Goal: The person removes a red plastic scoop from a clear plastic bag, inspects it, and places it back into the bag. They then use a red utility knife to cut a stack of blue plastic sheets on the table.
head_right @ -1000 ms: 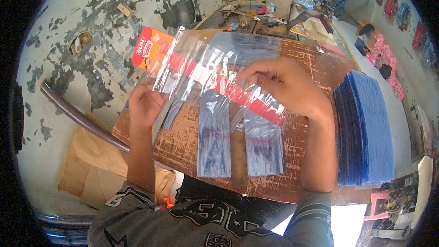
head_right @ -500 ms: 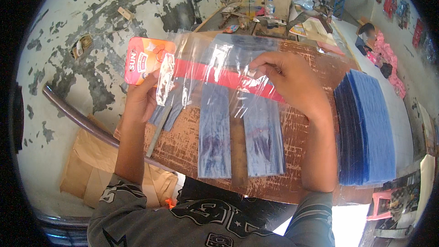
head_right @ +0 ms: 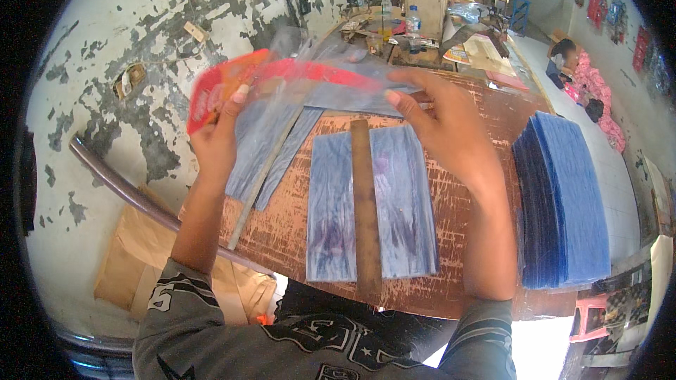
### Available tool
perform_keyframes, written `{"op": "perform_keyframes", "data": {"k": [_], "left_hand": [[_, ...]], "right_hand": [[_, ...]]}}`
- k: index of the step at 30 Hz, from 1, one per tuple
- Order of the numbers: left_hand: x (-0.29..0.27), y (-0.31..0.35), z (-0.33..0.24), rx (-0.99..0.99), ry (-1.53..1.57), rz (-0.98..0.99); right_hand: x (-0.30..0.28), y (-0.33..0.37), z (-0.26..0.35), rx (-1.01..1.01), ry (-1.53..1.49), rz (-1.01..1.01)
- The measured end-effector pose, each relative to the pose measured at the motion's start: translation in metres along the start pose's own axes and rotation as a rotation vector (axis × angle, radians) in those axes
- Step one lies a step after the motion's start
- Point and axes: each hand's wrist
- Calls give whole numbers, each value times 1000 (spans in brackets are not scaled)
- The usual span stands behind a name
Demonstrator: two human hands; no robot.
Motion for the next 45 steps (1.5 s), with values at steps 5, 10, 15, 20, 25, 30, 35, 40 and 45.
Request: {"op": "perform_keyframes", "data": {"k": [5, 10, 15, 20, 25, 30, 35, 40, 45], "left_hand": [[22, -5, -15, 599, -640, 316], [28, -1, -9, 745, -694, 324], [35, -4, -8, 819, -603, 370], [38, -2, -6, 748, -451, 335], [42, -1, -19, 680, -586, 200], [42, 1, -22, 599, -720, 189], [40, 7, -25, 522, -744, 150], [36, 27, -13, 472, -454, -115], [70, 46, -28, -180, 426, -200]], "right_hand": [[-6, 6, 28, 50, -420, 270], [-1, 17, 39, 17, -506, 392], [9, 16, 29, 58, -428, 438], [17, 15, 34, 64, -575, 498], [9, 14, 37, 82, -585, 442], [12, 13, 38, 39, -499, 330], [15, 13, 39, 68, -436, 263], [11, 10, 45, 78, -515, 190], [19, 9, 43, 108, -546, 200]]}}
Point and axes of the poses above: each hand's wrist, its own y-axis away from the middle knuckle, its own x-axis out of the palm, z = x × y, and after that the axes turned 9 degrees about y, right-handed
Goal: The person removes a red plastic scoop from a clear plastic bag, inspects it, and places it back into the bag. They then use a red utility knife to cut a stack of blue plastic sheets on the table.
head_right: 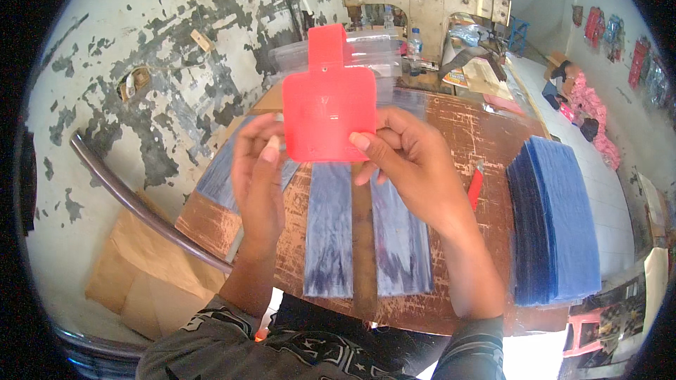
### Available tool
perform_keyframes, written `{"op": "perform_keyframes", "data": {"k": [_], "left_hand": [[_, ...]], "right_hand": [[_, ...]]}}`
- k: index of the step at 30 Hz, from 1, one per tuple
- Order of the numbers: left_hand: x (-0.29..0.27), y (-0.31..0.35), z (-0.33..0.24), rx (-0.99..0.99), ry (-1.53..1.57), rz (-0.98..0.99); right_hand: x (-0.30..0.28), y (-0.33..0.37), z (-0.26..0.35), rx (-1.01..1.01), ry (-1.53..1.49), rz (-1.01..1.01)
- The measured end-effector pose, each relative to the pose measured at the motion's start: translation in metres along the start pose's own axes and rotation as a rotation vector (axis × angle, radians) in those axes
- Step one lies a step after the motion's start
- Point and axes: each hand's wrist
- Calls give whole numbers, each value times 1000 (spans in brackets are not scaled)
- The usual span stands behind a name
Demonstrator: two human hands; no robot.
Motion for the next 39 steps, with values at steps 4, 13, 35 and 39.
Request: {"op": "perform_keyframes", "data": {"k": [4, 13, 35, 39], "left_hand": [[11, 2, 8, -242, 260, 0], [24, 3, 12, -147, 293, -73], [24, 10, 18, -62, 190, -125], [22, 10, 17, -50, 191, -108]], "right_hand": [[5, 0, -5, 9, 8, 6], [21, 0, -12, -38, -51, 32], [17, 2, -8, -19, -16, 77], [16, 2, -7, -16, -11, 82]]}}
Point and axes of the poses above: each hand's wrist, its own y-axis away from the middle knuckle, its own x-axis out of the palm, z = x × y, and after that the axes turned 9 degrees about y, right-handed
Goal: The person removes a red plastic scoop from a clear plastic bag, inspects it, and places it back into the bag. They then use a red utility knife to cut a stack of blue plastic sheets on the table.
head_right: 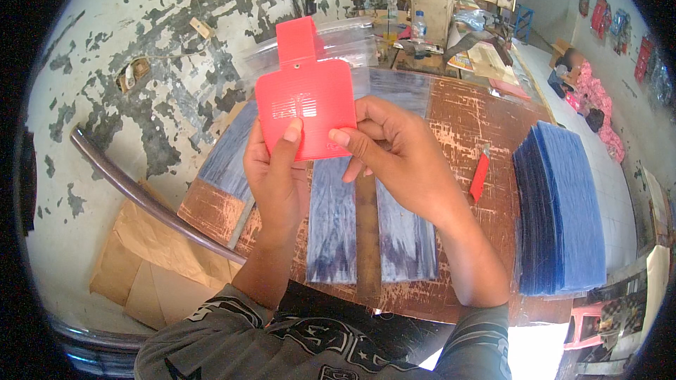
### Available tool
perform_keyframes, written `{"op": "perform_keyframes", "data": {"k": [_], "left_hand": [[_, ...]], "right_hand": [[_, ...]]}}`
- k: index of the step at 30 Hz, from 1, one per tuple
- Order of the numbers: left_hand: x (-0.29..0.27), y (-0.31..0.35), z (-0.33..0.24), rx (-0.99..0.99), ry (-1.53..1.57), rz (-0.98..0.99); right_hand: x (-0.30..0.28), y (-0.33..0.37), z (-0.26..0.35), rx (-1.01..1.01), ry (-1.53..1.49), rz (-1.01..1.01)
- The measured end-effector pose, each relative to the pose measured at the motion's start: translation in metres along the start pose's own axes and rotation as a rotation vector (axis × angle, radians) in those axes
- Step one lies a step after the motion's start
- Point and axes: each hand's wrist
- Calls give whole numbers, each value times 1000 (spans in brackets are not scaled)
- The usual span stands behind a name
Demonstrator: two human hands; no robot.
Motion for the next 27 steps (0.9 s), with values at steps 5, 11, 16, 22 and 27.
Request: {"op": "perform_keyframes", "data": {"k": [5, 11, 16, 22, 27], "left_hand": [[-2, -1, 0, -4, -20, 3], [1, 0, -1, -1, -27, -13], [-1, 0, 1, 1, -21, -15], [2, 1, 1, 3, -7, -18], [0, 1, 2, 6, -5, -12]], "right_hand": [[1, 0, 1, 5, -12, 15], [0, 0, 0, -1, -25, 24], [2, -1, 0, -5, -39, 13], [0, 0, 1, -9, -21, 19], [0, 0, 3, -15, 0, 15]]}}
Point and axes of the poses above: each hand's wrist, its own y-axis away from the middle knuckle, its own x-axis out of the palm, z = x × y, and after that the axes turned 9 degrees about y, right-handed
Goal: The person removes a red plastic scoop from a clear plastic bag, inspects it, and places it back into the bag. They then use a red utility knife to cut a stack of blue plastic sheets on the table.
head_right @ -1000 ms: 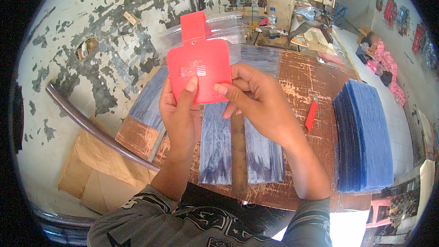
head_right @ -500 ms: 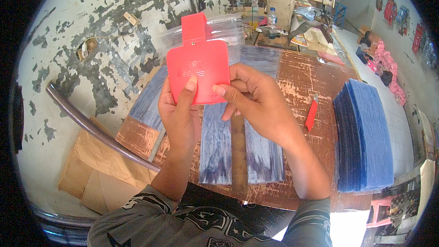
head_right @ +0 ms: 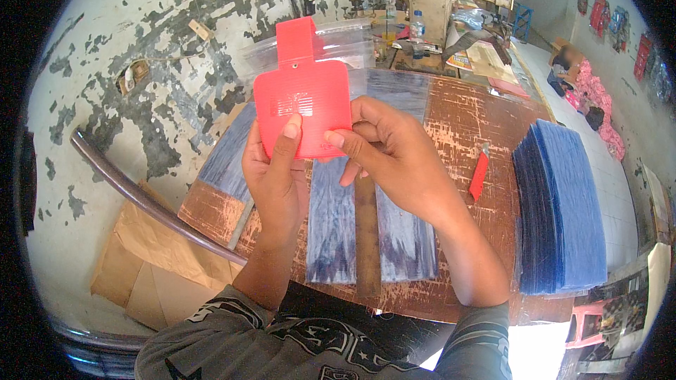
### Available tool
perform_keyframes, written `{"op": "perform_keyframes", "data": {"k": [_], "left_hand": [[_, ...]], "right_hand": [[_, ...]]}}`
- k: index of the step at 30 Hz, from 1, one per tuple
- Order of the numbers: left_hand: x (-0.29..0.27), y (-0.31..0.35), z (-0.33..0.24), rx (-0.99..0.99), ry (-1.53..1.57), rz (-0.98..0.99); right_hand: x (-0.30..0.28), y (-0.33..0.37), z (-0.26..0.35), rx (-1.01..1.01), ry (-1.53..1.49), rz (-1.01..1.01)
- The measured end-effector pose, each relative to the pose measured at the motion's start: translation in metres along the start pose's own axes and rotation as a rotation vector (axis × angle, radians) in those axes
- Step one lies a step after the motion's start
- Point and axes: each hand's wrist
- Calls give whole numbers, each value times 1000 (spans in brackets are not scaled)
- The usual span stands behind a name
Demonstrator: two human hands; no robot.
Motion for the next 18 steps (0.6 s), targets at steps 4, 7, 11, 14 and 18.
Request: {"op": "perform_keyframes", "data": {"k": [4, 7, 11, 14, 18], "left_hand": [[-2, 0, 0, -7, 3, 4], [-1, 0, 2, -5, 0, 10], [-8, -1, 5, -13, -49, 44], [-9, -1, 3, -28, -85, 53], [-15, 2, 6, -72, -132, 110]], "right_hand": [[1, -1, -4, 0, -6, 3], [4, -2, -12, -35, -41, -47], [-2, -1, -15, -29, 369, -146], [-3, 0, -5, -77, 696, -286], [0, -5, -6, -364, 851, -397]]}}
Point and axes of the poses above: each hand's wrist, its own y-axis away from the middle knuckle, its own x-axis out of the palm, z = x × y, and after that the axes turned 9 degrees about y, right-handed
